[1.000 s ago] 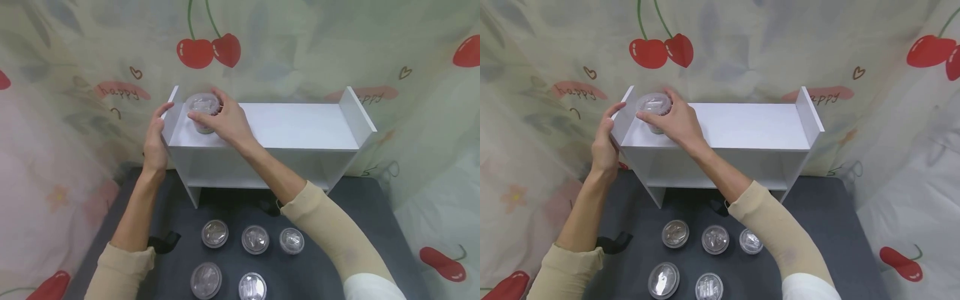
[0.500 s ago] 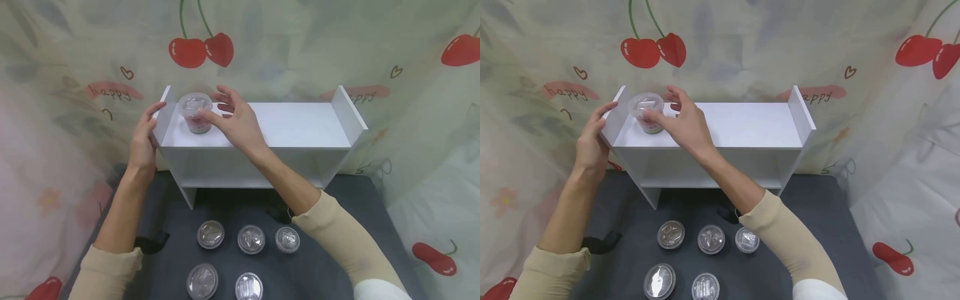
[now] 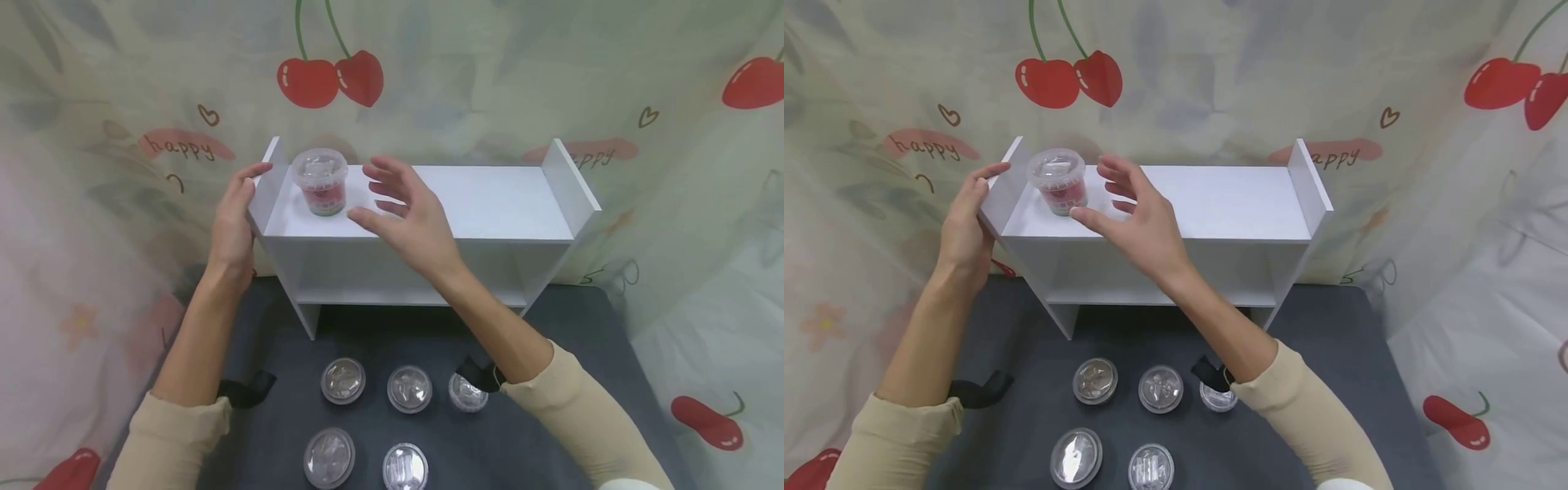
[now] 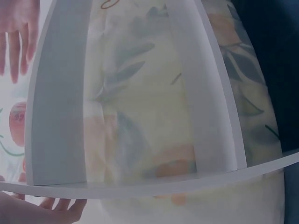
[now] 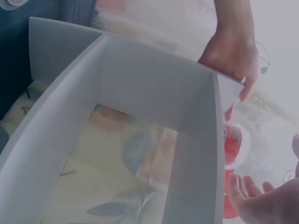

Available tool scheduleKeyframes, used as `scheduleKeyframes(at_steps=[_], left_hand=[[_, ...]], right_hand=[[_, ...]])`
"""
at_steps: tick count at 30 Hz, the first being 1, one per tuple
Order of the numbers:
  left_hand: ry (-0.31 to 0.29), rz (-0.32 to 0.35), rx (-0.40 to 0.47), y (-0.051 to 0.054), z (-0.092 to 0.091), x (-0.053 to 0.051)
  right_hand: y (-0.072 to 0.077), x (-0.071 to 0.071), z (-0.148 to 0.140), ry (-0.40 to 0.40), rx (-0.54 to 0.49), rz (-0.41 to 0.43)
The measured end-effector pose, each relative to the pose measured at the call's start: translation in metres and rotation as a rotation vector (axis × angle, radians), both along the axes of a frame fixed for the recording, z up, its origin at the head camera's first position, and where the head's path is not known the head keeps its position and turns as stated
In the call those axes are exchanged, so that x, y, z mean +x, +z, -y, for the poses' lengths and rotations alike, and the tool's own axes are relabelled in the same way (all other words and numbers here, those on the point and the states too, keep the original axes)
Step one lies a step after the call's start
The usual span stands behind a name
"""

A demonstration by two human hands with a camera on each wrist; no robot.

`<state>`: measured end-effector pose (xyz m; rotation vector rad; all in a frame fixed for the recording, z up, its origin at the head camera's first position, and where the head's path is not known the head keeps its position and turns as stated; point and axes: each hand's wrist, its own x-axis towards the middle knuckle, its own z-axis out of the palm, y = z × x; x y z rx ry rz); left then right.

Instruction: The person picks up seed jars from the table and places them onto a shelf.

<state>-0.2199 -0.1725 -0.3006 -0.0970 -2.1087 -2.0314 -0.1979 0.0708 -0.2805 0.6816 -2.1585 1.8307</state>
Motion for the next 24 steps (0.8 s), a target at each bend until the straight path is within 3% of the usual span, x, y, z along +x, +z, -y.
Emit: scheduleKeyframes(at_steps=[15, 24], left_hand=[[0.035, -0.086, 0.0, -0.004, -0.001, -0.002], [0.024, -0.167, 0.069, -0.009, -0.004, -0.006]], right_hand=[[-0.017, 0.032, -0.02, 0.118, -0.028, -0.062], [-0.035, 0.051, -0.034, 0.163, -0.016, -0.092]])
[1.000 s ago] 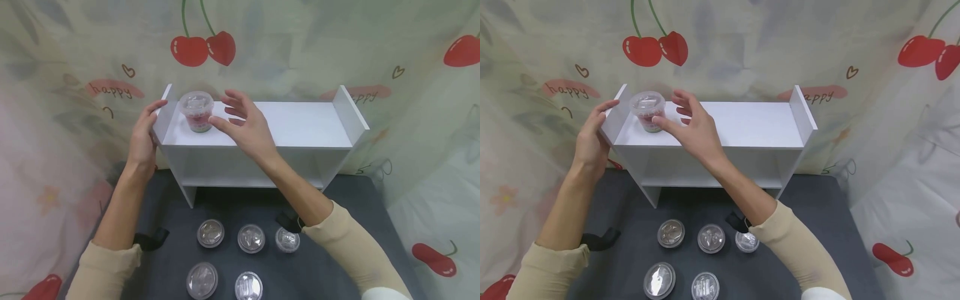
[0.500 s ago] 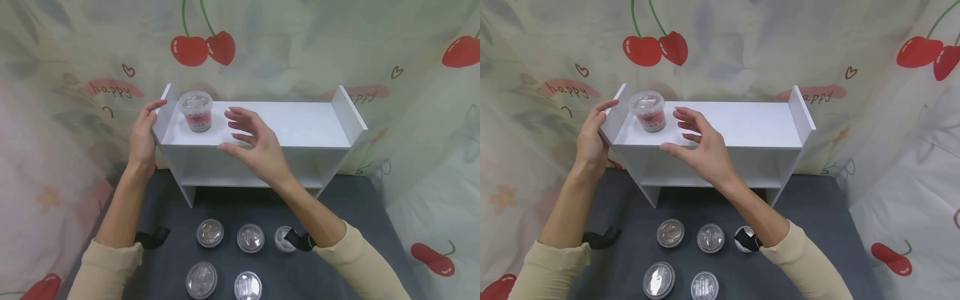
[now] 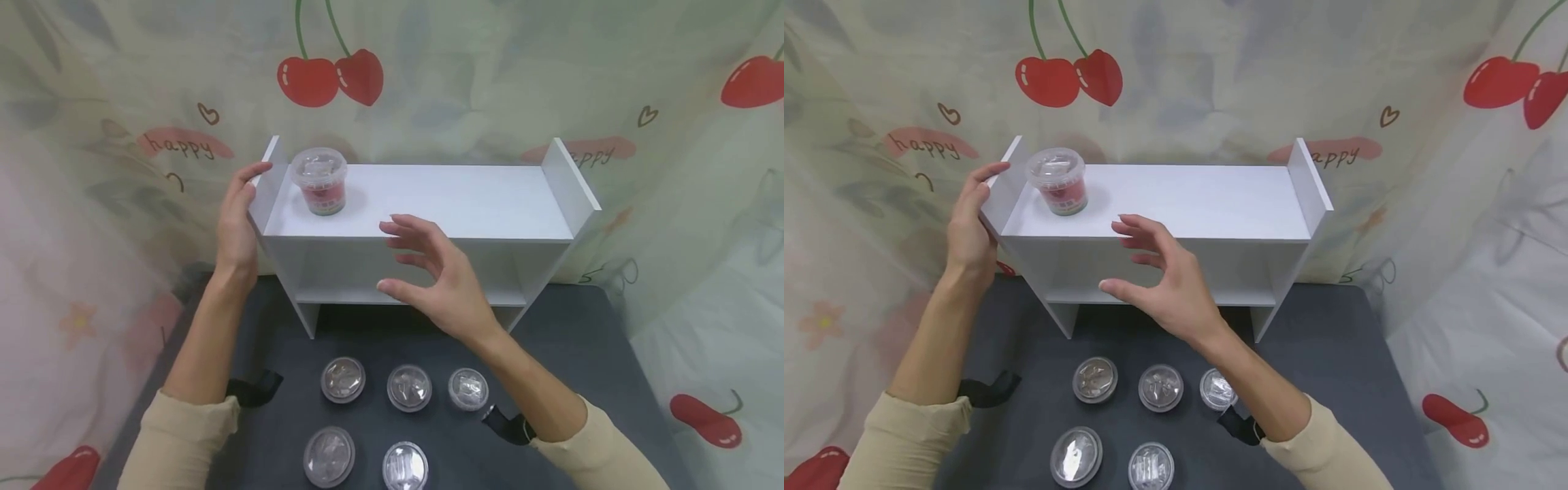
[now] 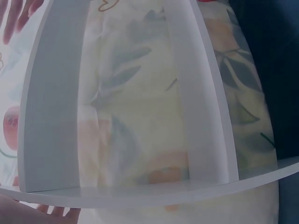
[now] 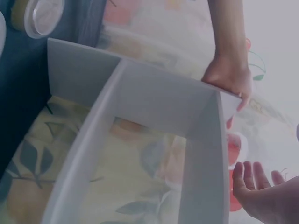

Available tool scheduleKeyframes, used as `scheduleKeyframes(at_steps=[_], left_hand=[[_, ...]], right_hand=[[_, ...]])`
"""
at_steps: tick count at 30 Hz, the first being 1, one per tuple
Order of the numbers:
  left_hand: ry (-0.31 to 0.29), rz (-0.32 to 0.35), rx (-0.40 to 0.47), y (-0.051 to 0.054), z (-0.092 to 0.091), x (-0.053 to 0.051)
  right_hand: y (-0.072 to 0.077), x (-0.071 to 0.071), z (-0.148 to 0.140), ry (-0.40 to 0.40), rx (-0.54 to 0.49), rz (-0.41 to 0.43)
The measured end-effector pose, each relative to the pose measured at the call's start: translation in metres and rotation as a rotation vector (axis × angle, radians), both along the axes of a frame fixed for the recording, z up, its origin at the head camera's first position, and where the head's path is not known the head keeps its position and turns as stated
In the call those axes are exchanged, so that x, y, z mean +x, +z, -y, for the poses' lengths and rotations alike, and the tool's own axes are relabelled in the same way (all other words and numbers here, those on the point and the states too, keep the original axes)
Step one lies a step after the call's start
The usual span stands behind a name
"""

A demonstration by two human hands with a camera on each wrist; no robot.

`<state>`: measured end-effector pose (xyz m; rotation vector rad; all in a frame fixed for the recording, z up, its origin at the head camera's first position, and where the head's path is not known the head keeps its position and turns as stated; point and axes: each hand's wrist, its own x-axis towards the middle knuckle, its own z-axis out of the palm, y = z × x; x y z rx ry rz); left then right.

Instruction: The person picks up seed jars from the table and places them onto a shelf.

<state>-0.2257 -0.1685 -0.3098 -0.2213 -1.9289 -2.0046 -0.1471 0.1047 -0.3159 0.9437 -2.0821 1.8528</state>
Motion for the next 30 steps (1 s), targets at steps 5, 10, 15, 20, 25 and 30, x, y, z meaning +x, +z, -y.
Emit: scheduleKeyframes(at_steps=[5, 10, 15, 20, 25, 30], left_hand=[[0.007, -0.008, -0.017, -0.001, -0.001, -0.001], [-0.005, -0.011, -0.014, -0.002, -0.002, -0.002], [-0.012, -0.027, -0.009, -0.003, -0.003, -0.002], [-0.004, -0.037, -0.011, -0.004, -0.004, -0.001], [0.009, -0.027, -0.02, -0.004, -0.004, -0.001], [0.027, -0.026, -0.042, -0.004, -0.004, 0.0]], right_hand=[[-0.012, 0.007, -0.006, 0.035, -0.011, -0.001], [-0.025, 0.013, -0.012, 0.047, 0.012, 0.033], [-0.042, 0.02, -0.017, 0.079, 0.031, 0.074], [-0.06, 0.028, -0.021, 0.097, 0.054, 0.105], [-0.075, 0.035, -0.025, 0.115, 0.071, 0.108], [-0.09, 0.042, -0.029, 0.12, 0.095, 0.077]])
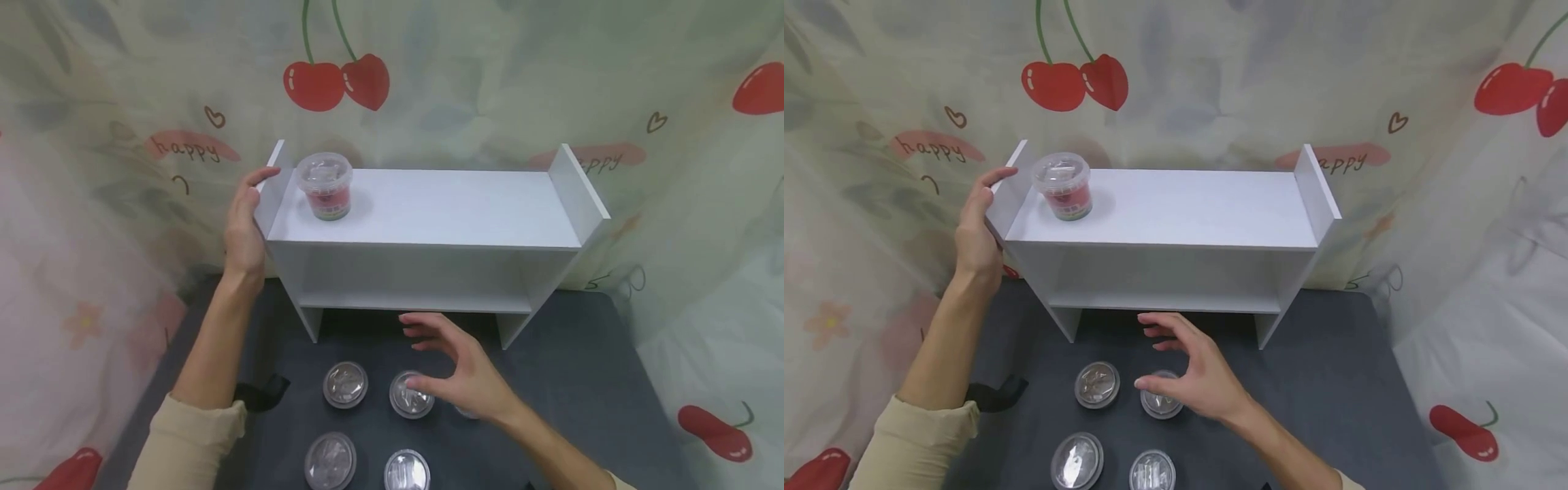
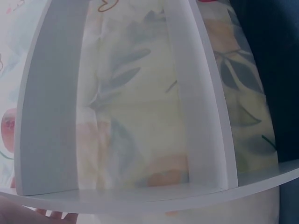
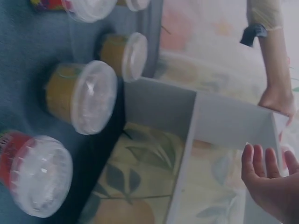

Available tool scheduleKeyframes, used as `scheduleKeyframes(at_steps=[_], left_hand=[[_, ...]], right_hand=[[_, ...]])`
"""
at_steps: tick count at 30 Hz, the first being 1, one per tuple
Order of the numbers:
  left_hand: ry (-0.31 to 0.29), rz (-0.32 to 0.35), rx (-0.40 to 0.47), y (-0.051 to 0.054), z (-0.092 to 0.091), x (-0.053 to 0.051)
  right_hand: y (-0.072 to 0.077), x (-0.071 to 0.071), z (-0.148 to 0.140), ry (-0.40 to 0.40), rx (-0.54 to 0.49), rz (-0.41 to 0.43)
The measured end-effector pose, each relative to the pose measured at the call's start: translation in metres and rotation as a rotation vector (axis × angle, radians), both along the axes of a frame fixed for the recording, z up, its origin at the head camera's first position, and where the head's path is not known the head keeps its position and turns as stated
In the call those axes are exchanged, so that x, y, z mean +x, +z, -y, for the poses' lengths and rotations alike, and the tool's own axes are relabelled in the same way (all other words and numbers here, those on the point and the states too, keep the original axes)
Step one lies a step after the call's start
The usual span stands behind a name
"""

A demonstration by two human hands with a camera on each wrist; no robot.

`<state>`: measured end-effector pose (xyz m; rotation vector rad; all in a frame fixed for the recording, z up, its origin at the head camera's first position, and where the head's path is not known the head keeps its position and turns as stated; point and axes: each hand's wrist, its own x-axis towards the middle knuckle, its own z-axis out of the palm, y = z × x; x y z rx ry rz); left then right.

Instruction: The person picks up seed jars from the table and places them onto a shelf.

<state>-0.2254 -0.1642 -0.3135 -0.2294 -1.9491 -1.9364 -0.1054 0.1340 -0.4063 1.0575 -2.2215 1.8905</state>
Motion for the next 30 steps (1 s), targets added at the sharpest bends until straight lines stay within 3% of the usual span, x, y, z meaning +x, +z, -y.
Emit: scheduleKeyframes(at_steps=[9, 15, 20, 25, 30], left_hand=[[0.005, 0.023, -0.015, 0.0, 0.001, 0.0], [0.012, 0.008, -0.022, -0.001, 0.002, -0.002], [0.003, 0.01, -0.028, -0.002, -0.001, -0.004], [0.022, 0.043, -0.052, -0.002, 0.001, 0.001], [0.016, 0.008, -0.02, -0.003, 0.0, -0.001]], right_hand=[[-0.02, 0.014, -0.002, 0.016, 0.008, -0.06], [-0.038, 0.024, -0.003, 0.049, 0.021, -0.047], [-0.061, 0.034, -0.005, 0.064, 0.006, -0.052], [-0.083, 0.044, -0.007, 0.054, 0.079, -0.129], [-0.102, 0.052, -0.009, 0.083, 0.097, -0.13]])
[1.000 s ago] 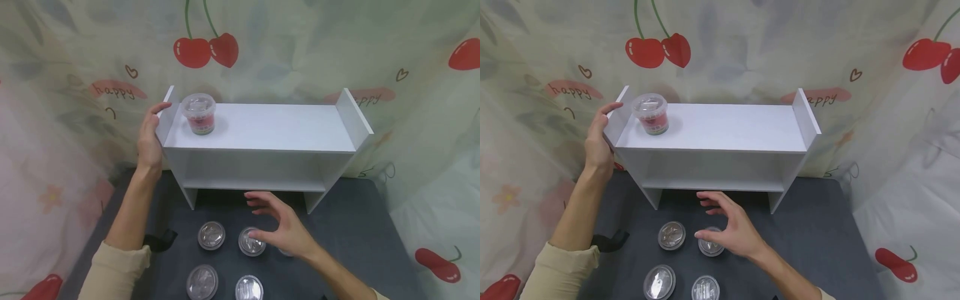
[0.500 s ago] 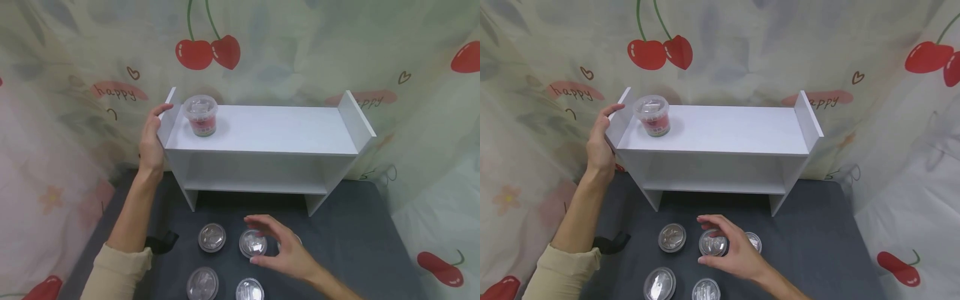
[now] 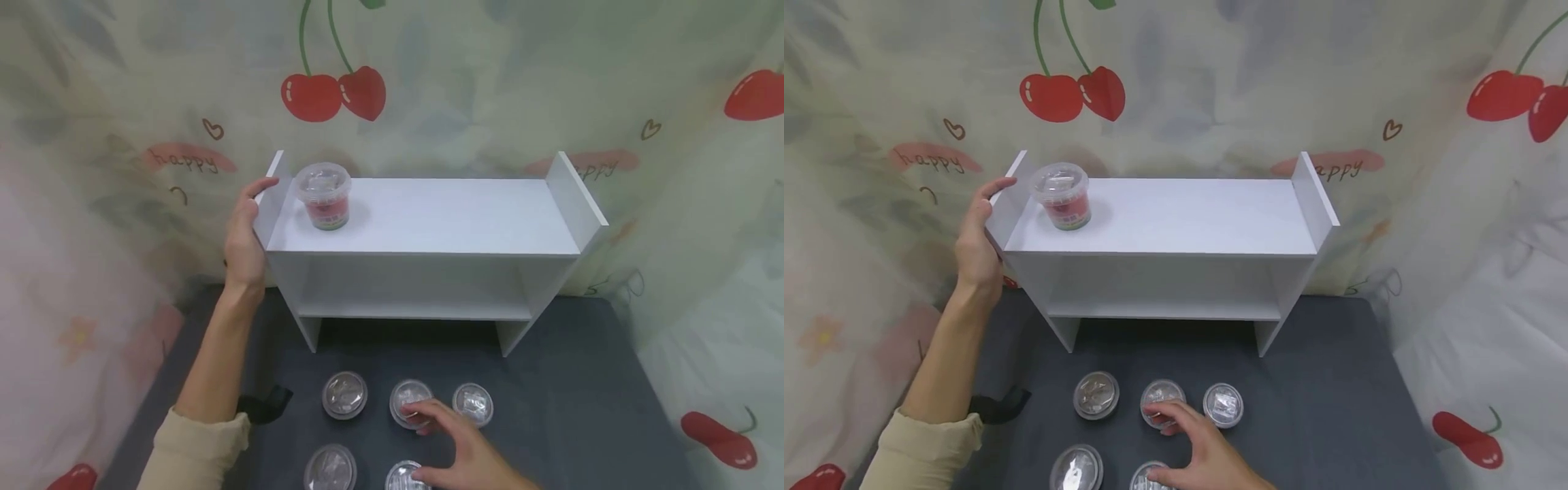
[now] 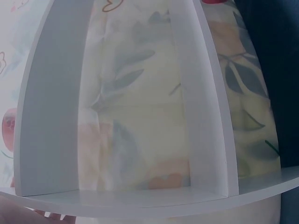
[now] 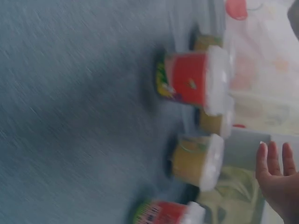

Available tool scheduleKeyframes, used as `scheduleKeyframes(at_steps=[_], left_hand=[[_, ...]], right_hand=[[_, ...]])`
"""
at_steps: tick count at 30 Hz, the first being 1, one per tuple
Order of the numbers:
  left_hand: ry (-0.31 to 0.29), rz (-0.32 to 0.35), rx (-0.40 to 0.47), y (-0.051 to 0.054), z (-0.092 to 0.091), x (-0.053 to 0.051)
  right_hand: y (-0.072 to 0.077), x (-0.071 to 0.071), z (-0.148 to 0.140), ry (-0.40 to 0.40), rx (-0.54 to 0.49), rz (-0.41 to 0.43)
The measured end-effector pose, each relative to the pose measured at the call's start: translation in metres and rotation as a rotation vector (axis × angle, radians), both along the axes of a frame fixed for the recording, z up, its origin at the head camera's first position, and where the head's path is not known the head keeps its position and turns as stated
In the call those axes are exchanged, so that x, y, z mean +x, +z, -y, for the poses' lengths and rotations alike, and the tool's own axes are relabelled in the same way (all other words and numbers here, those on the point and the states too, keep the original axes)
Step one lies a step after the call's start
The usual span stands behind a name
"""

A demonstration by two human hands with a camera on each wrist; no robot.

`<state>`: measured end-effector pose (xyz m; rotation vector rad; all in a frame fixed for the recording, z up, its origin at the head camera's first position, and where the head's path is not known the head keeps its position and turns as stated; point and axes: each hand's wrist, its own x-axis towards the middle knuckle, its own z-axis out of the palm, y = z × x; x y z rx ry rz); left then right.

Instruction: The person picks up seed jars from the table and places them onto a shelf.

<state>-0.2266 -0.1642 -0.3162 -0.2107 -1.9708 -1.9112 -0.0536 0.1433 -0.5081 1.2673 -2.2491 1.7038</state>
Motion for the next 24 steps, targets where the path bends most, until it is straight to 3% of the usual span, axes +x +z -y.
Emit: scheduleKeyframes(at_steps=[4, 11, 19, 24], left_hand=[[0.007, 0.005, -0.023, -0.001, -0.001, -0.001], [0.016, 0.018, -0.064, -0.001, 0.001, 0.001], [-0.002, 0.004, -0.059, -0.002, 0.001, -0.001], [-0.011, -0.01, -0.041, -0.003, 0.0, -0.001]], right_hand=[[-0.02, 0.009, -0.002, 0.03, 0.0, 0.042], [-0.05, 0.022, -0.005, 0.027, 0.099, 0.05], [-0.07, 0.023, -0.007, 0.033, 0.097, 0.031], [-0.081, 0.028, -0.01, 0.017, 0.183, 0.003]])
